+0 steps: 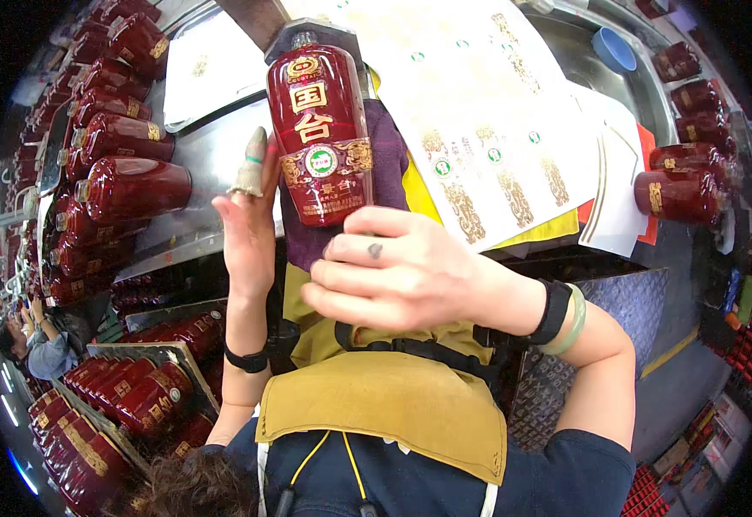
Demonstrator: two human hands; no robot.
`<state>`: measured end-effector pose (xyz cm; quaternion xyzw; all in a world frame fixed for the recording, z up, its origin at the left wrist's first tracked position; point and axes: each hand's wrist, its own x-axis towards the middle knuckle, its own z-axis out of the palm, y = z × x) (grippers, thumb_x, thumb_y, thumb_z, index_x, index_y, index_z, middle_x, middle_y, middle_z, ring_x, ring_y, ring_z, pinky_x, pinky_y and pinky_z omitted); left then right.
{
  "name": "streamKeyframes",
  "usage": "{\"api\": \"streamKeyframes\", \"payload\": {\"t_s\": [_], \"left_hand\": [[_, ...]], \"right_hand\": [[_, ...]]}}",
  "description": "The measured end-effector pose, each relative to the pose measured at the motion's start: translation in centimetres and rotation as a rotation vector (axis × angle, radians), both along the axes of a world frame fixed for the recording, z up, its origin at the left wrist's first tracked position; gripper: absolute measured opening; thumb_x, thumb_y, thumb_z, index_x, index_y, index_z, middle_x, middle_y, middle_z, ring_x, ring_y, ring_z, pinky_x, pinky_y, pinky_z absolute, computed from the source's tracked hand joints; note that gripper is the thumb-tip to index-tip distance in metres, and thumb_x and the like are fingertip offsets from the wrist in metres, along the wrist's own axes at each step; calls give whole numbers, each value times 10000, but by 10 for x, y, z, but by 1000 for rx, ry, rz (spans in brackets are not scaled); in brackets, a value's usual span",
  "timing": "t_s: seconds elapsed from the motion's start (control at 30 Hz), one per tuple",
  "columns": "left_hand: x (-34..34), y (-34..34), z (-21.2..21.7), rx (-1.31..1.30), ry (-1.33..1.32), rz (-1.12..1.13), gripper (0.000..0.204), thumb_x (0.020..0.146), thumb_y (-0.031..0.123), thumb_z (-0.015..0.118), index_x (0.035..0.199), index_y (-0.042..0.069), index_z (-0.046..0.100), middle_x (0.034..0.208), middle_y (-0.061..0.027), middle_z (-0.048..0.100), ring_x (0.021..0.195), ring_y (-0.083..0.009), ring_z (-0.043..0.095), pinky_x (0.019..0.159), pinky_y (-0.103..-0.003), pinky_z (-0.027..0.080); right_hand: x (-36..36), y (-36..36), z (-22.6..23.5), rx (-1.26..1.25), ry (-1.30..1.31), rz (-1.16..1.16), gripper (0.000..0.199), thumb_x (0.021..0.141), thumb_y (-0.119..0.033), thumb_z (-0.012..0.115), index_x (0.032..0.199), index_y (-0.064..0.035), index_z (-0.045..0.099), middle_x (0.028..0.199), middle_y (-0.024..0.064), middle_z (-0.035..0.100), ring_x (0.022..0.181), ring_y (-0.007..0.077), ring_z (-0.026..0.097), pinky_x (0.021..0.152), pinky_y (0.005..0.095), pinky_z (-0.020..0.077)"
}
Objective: Applying gold-colored labels and decorative seals to red liquor bottles and wiping them clean.
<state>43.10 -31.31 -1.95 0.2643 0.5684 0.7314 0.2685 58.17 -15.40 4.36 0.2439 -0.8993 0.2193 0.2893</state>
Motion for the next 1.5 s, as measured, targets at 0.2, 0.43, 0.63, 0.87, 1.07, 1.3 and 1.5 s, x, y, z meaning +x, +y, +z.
{"api": "streamKeyframes", "payload": {"t_s": [0.2,0.43,0.63,0.87,1.07,1.3,1.5], "left_hand": [[24,-9,20,-128,357,-104,1126,951,826,349,1611,-76,216,1614,-257,378,1434,-335,468,1171,-441,376],[39,-19,-7,-358,1019,139,840,888,579,709,1457,-18,551,1548,-336,430,1363,-499,496,1125,-571,389],[47,-28,-5,-403,940,187,821,791,90,865,1494,-66,471,1534,-301,479,1383,-425,524,1146,-462,408],[17,9,8,-391,399,136,972,710,144,929,1520,-54,430,1471,-254,563,1333,-341,582,1167,-429,387],[14,6,27,-395,881,186,924,686,119,917,1497,-26,497,1428,-196,625,1298,-298,623,1182,-417,373],[12,12,13,-441,290,32,1061,679,182,952,1540,-75,388,1484,-260,539,1344,-299,574,1101,-398,456],[19,6,22,-424,1045,232,1122,677,160,953,1577,-54,318,1560,-278,444,1391,-350,528,1149,-429,417]], "right_hand": [[2,11,5,-215,-64,-119,287,747,-17,741,1029,-67,768,1035,78,766,882,240,688,750,338,558],[-12,-8,-21,-1214,-283,-544,348,970,3,682,1291,3,549,1085,84,674,915,96,660,755,236,544],[0,24,-38,-977,-262,-748,261,960,-7,685,1219,4,651,1051,80,704,857,113,629,751,255,504],[-25,21,-3,-716,56,-573,234,928,5,688,1155,-40,723,1032,84,749,904,216,687,822,334,520],[-4,17,2,-91,15,-285,359,658,-105,749,1008,-173,789,1018,-58,760,854,158,637,798,325,469],[-6,16,-5,-103,21,-275,320,709,-123,722,1016,-187,786,1048,-53,750,840,163,632,826,314,459],[-12,39,9,-300,141,-495,320,729,33,839,1011,-96,764,955,18,772,800,204,631,756,316,470]]}}
